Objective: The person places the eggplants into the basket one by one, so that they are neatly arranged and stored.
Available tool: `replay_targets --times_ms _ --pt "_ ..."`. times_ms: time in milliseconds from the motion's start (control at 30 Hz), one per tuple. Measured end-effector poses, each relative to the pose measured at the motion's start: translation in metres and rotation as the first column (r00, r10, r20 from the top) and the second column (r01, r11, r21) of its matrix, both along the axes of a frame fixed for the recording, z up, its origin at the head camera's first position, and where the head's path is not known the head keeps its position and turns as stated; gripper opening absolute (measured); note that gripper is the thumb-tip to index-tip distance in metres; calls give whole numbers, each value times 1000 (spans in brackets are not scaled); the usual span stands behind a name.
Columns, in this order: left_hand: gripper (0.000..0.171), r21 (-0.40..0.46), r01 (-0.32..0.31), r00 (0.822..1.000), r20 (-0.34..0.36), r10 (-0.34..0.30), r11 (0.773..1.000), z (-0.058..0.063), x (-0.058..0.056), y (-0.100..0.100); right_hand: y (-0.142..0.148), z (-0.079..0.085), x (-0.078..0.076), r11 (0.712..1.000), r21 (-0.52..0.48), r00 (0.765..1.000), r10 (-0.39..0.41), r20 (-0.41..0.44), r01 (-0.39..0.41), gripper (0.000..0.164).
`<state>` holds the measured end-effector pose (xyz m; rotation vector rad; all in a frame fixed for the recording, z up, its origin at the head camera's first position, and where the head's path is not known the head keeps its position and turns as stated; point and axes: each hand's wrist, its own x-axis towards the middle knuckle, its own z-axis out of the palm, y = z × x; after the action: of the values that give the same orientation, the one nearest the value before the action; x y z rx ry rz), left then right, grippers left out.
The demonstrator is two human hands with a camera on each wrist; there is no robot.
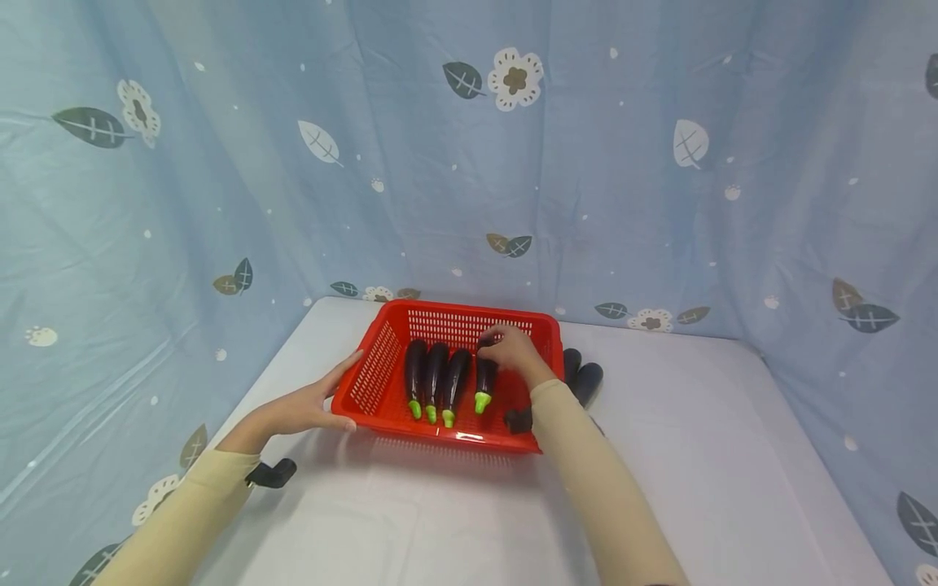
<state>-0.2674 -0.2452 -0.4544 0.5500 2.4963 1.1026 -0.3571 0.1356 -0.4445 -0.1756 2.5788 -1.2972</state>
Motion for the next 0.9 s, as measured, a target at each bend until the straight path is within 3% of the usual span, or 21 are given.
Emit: replay_targets --times_ms 467,900 --pt "123 2 -1 1000 9 1 1000 0 -1 -1 -14 -11 -1 998 58 999 -9 37 7 34" --pt "122 19 5 1000 2 -5 1000 0 -2 0 -14 -12 1 997 54 993 50 109 -57 38"
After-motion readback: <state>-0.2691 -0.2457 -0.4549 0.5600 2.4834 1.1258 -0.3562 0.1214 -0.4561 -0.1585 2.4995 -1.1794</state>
